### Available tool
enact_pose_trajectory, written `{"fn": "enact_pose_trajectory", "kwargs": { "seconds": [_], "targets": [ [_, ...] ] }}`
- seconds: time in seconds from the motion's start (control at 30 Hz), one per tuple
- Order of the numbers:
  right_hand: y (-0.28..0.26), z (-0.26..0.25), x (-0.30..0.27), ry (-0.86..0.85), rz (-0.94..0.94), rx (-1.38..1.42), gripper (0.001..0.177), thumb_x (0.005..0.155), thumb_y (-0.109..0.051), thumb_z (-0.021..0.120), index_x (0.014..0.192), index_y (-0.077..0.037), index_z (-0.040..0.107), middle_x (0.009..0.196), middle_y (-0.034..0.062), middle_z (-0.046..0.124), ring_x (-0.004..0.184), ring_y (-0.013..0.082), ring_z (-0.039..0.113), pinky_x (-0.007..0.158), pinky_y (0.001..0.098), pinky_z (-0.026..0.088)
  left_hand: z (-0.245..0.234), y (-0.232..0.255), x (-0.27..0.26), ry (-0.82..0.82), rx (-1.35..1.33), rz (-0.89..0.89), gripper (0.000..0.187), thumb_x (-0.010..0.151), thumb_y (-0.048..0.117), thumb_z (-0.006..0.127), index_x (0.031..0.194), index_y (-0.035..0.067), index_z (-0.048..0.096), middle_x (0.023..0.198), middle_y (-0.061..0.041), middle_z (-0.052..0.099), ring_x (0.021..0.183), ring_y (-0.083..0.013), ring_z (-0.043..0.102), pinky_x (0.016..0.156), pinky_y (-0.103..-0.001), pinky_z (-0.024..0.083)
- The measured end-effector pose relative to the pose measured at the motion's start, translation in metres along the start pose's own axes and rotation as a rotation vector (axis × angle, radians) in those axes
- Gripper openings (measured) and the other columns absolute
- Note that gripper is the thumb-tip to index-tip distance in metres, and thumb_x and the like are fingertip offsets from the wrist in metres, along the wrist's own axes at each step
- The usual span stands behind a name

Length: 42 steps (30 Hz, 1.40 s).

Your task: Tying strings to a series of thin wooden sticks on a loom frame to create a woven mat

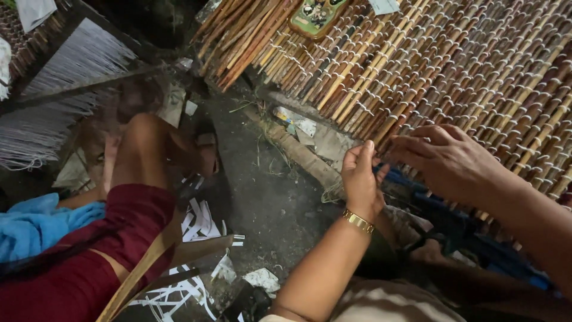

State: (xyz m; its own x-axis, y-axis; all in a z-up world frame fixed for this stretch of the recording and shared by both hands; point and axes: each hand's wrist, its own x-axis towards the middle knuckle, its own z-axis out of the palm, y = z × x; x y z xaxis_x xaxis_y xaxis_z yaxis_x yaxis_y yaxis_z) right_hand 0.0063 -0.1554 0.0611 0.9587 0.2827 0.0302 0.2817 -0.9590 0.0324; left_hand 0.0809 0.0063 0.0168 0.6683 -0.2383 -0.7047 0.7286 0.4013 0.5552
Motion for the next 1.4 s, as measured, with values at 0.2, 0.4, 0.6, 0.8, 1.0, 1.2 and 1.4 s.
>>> {"fn": "enact_pose_trajectory", "kwargs": {
  "seconds": [0.2,0.4,0.6,0.8,1.0,1.2,1.4],
  "targets": [
    [-0.001,-0.013,0.001,0.051,-0.047,-0.017,0.060,0.085,-0.018,0.062,0.143,-0.034,0.057,0.144,-0.0029,0.061,0.131,0.0245,0.057,0.102,0.0440,0.052,0.003,0.008,-0.008,0.013,0.020,-0.060,0.017,0.099,0.028,0.070,0.098,0.016,0.059,0.088,-0.002,0.058,0.080,-0.0134,0.057,0.071,-0.029,0.059],
    [0.002,-0.022,0.032,0.167,0.041,-0.081,0.048,0.092,-0.002,0.060,0.136,-0.020,0.066,0.128,-0.0003,0.068,0.105,0.0246,0.065,0.090,0.0409,0.057,0.006,0.009,-0.012,0.017,-0.030,-0.076,0.016,0.097,0.026,0.070,0.100,0.017,0.057,0.087,-0.001,0.053,0.081,-0.0131,0.052,0.077,-0.032,0.056],
    [0.007,-0.020,0.052,0.054,0.062,-0.115,0.056,0.090,-0.010,0.057,0.142,-0.029,0.059,0.135,0.0063,0.063,0.116,0.0295,0.062,0.092,0.0485,0.056,0.005,0.007,-0.014,0.009,-0.043,-0.080,0.011,0.099,0.025,0.067,0.102,0.017,0.060,0.088,-0.001,0.055,0.084,-0.0137,0.053,0.077,-0.033,0.052],
    [0.011,-0.012,0.051,0.038,0.058,-0.161,0.064,0.084,-0.011,0.063,0.144,-0.035,0.059,0.138,0.0014,0.062,0.118,0.0265,0.061,0.094,0.0443,0.055,0.006,0.000,-0.011,0.017,-0.095,-0.086,0.013,0.096,0.025,0.071,0.098,0.018,0.060,0.086,-0.001,0.055,0.082,-0.0131,0.055,0.071,-0.028,0.053],
    [0.012,-0.009,0.048,-0.011,0.055,-0.178,0.069,0.083,-0.011,0.057,0.147,-0.037,0.055,0.140,-0.0009,0.058,0.120,0.0251,0.058,0.097,0.0433,0.054,0.007,0.000,-0.012,0.037,-0.089,-0.087,0.010,0.098,0.024,0.069,0.097,0.018,0.062,0.080,0.000,0.054,0.080,-0.0125,0.055,0.075,-0.030,0.054],
    [0.015,-0.004,0.045,0.061,0.032,-0.195,0.064,0.082,-0.018,0.064,0.143,-0.037,0.059,0.141,-0.0049,0.060,0.120,0.0244,0.059,0.099,0.0424,0.053,0.005,-0.002,-0.010,0.026,-0.117,-0.093,0.010,0.098,0.021,0.069,0.094,0.018,0.061,0.082,0.001,0.054,0.082,-0.0128,0.055,0.075,-0.031,0.053],
    [0.011,-0.013,0.051,0.054,0.038,-0.138,0.063,0.084,-0.008,0.061,0.141,-0.035,0.061,0.135,-0.0016,0.063,0.120,0.0255,0.061,0.099,0.0452,0.054,0.005,-0.001,-0.012,0.002,-0.127,-0.072,0.012,0.098,0.022,0.069,0.092,0.018,0.060,0.077,0.002,0.051,0.078,-0.0108,0.052,0.074,-0.031,0.054]
  ]
}}
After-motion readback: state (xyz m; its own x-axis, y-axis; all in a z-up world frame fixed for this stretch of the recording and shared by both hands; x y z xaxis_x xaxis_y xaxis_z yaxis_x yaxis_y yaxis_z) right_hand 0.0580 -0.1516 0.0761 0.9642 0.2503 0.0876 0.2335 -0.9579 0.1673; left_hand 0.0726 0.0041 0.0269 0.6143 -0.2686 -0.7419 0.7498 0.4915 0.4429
